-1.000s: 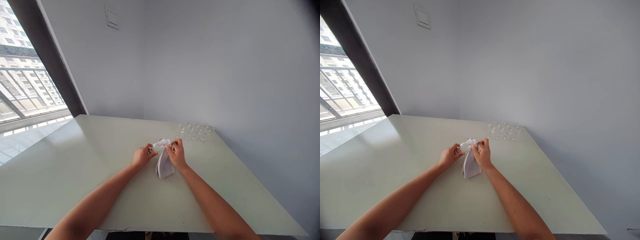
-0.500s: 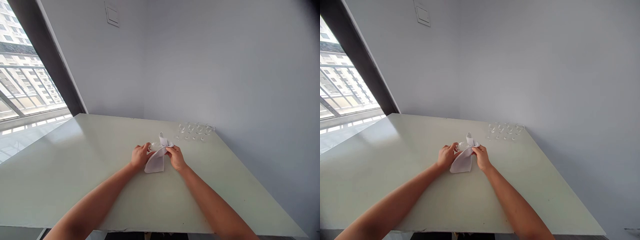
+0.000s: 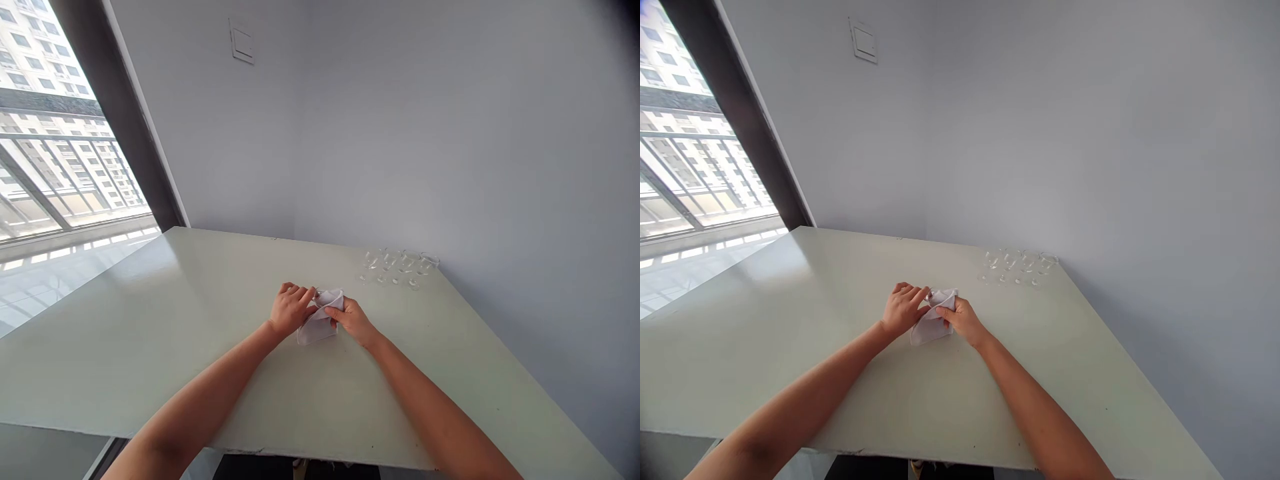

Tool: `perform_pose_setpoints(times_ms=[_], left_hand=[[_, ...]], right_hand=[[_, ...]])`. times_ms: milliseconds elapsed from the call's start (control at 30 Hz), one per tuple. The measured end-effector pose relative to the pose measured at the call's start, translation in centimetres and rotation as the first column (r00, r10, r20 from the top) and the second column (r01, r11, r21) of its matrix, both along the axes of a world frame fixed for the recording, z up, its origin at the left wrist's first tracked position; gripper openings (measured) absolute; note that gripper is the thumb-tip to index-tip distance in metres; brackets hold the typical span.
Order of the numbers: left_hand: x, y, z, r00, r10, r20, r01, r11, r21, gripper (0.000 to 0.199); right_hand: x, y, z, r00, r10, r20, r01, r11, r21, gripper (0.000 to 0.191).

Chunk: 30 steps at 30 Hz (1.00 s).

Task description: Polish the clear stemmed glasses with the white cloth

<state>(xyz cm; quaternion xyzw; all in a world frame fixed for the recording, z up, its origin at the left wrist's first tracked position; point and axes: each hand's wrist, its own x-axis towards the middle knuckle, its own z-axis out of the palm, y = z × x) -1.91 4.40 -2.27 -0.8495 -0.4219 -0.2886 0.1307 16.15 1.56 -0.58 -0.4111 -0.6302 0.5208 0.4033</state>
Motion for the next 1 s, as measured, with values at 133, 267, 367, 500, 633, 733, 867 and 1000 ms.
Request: perform_pose_setpoints(times_ms=[133, 267, 367, 500, 633, 733, 867, 1000], left_hand=[[0.4, -0.3, 0.1, 0.993, 0.054, 0.103, -0.045, 0.995, -0.091, 0.025], [0.6, -0.5, 0.1, 0.976, 0.049, 0.214, -0.021, 0.991, -0.132, 0.024], [0.6, -0.7, 0.3, 0.968, 0.021, 0.249, 0.004, 0.995, -0.100, 0.028], [0.5, -0.9, 0.6, 0.971, 0.010, 0.240, 0.004, 0.998, -0.060, 0.034], [0.3, -0.9, 0.8, 0.979, -0.021, 0.201, 0.027, 0.999, -0.026, 0.036], [-0.1, -0.8, 1.0, 0.986, -0.044, 0.161, 0.047, 0.999, -0.015, 0.035], [-0.5, -0.8, 1.5, 0.978, -0.206, 0.041, 0.208, 0.978, -0.033, 0.033], [-0.7, -2.3, 2.1, 0.954, -0.299, -0.022, 0.294, 0.949, -0.117, 0.038]], right_hand=[[0.0, -0.7, 0.8, 0.913, -0.350, 0.212, 0.263, 0.899, 0.350, 0.034], [0.4, -1.4, 1.1, 0.739, -0.626, 0.251, 0.285, 0.627, 0.725, 0.033], [0.6, -2.2, 1.2, 0.727, -0.653, 0.214, 0.256, 0.547, 0.797, 0.031], [0.3, -3.6, 1.5, 0.757, -0.646, 0.097, 0.325, 0.502, 0.802, 0.035], [0.0, -4.4, 1.8, 0.793, -0.600, 0.109, 0.294, 0.532, 0.794, 0.028], [0.4, -4.5, 1.9, 0.801, -0.548, 0.240, 0.213, 0.636, 0.742, 0.024], [1.6, -4.5, 1.8, 0.890, -0.254, 0.378, 0.078, 0.903, 0.422, 0.011], [2.0, -5.2, 1.3, 0.994, 0.023, 0.103, -0.014, 0.996, -0.091, 0.024]])
